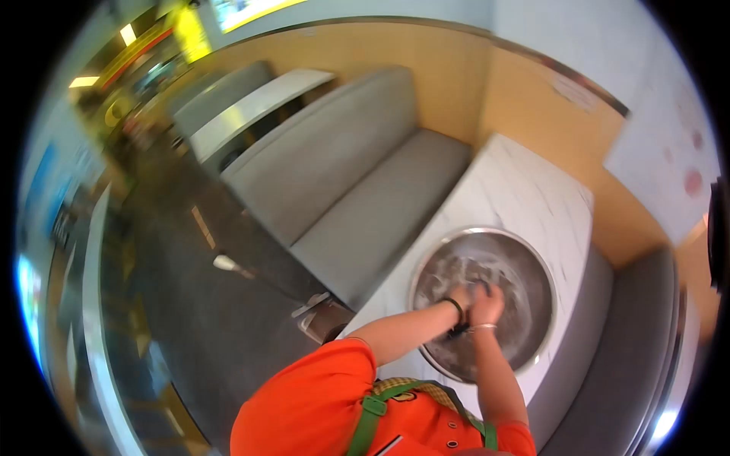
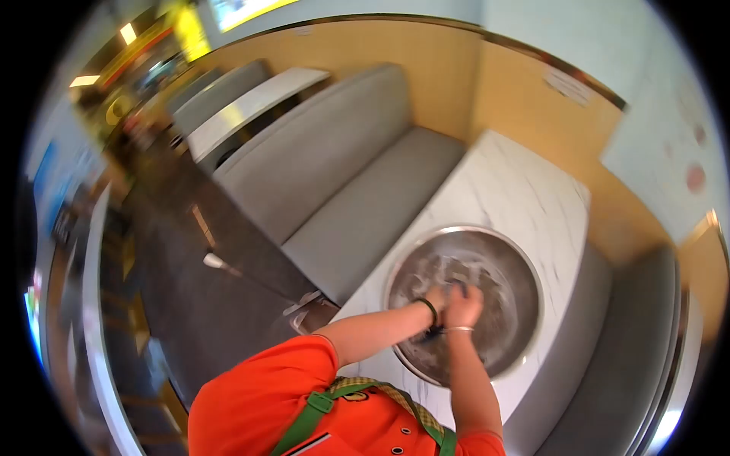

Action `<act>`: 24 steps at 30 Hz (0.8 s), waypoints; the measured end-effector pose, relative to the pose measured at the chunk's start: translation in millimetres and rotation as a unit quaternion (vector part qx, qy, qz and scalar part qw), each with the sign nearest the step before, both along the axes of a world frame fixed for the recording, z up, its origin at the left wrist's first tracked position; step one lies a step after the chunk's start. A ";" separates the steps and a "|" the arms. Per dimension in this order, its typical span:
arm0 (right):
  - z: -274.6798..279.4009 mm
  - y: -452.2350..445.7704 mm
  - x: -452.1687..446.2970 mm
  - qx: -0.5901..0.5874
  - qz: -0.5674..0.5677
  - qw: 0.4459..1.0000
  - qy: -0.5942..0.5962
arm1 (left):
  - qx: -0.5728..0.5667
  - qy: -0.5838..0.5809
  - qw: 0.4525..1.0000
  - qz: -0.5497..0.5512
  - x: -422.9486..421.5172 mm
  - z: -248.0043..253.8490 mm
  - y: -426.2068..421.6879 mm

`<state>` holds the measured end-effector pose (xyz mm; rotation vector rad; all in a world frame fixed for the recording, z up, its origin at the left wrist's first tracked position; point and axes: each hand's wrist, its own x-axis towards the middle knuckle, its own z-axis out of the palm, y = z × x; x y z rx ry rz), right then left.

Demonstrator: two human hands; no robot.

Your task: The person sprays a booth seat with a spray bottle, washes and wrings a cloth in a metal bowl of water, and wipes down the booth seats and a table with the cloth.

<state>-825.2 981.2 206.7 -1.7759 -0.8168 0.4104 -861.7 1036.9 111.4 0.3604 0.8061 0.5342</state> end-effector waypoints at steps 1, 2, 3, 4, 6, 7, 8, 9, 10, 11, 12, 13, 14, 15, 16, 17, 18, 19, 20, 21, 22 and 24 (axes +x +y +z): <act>-1.8 1.4 14.8 -0.032 -0.011 0.999 -0.036 | 0.023 0.045 0.999 -0.017 -7.4 34.1 -6.1; 4.3 -1.5 21.8 -0.048 0.008 0.999 -0.018 | 0.045 0.090 0.994 -0.036 -15.0 70.7 -12.7; -38.7 -1.4 52.8 -0.033 0.096 0.991 -0.085 | 0.157 0.085 0.984 -0.014 -13.2 60.9 -5.9; -81.0 -0.1 83.3 -0.007 0.183 0.972 -0.144 | 0.263 0.086 0.961 -0.003 -3.5 44.9 -6.4; -37.7 -10.0 95.7 -0.218 0.223 0.922 -0.230 | 0.283 0.260 0.923 0.037 3.2 53.2 1.3; -46.4 -10.2 94.2 -0.192 0.206 0.931 -0.230 | 0.276 0.257 0.925 0.050 -8.6 47.5 8.0; -72.5 -10.5 101.2 -0.192 0.213 0.928 -0.239 | 0.232 0.258 0.936 0.053 -19.9 51.2 12.5; -103.7 -10.2 111.2 -0.180 0.158 0.945 -0.224 | 0.189 0.259 0.946 0.053 -26.1 60.5 12.7; -124.7 -8.0 118.0 -0.168 0.102 0.959 -0.207 | 0.146 0.259 0.953 0.051 -28.7 63.8 12.5; -125.2 -9.6 115.5 -0.208 0.152 0.937 -0.236 | 0.265 0.353 0.897 -0.024 -11.1 11.8 23.6; -127.2 -12.2 104.2 -0.246 0.201 0.911 -0.263 | 0.254 0.345 0.902 -0.055 -19.0 29.4 13.0; -125.1 -13.5 99.1 -0.265 0.315 0.863 -0.295 | 0.270 0.380 0.881 -0.083 -16.6 24.8 13.0; -121.6 -14.7 93.9 -0.261 0.377 0.835 -0.303 | 0.286 0.414 0.857 -0.110 -10.8 18.5 10.6; -102.3 -13.8 86.1 -0.316 0.343 0.823 -0.324 | 0.272 0.445 0.842 -0.139 -8.5 17.5 7.4; -86.8 -14.8 81.1 -0.371 0.307 0.807 -0.343 | 0.241 0.425 0.860 -0.145 -14.5 34.9 -0.4; -100.6 -12.1 93.0 -0.371 0.310 0.805 -0.344 | 0.234 0.373 0.886 -0.144 -8.1 17.4 -1.2; -118.5 -4.6 111.2 -0.369 0.258 0.845 -0.288 | 0.228 0.322 0.908 -0.142 -4.0 2.4 0.6; -113.4 -5.6 120.2 -0.367 0.202 0.879 -0.229 | 0.183 0.324 0.916 -0.148 -0.2 29.6 -12.6; -116.7 -0.5 121.0 -0.363 0.203 0.880 -0.229 | 0.141 0.325 0.923 -0.153 -1.1 52.6 -19.4; -88.7 -1.4 101.9 -0.267 0.179 0.946 0.038 | 0.084 0.295 0.944 -0.126 1.6 62.1 -22.4; -61.7 -2.5 83.4 -0.151 0.141 0.931 0.300 | 0.026 0.266 0.959 -0.096 4.5 71.5 -25.6; -12.4 -14.0 47.4 -0.069 0.136 0.924 0.350 | -0.069 -0.001 0.993 -0.098 37.9 14.1 -2.9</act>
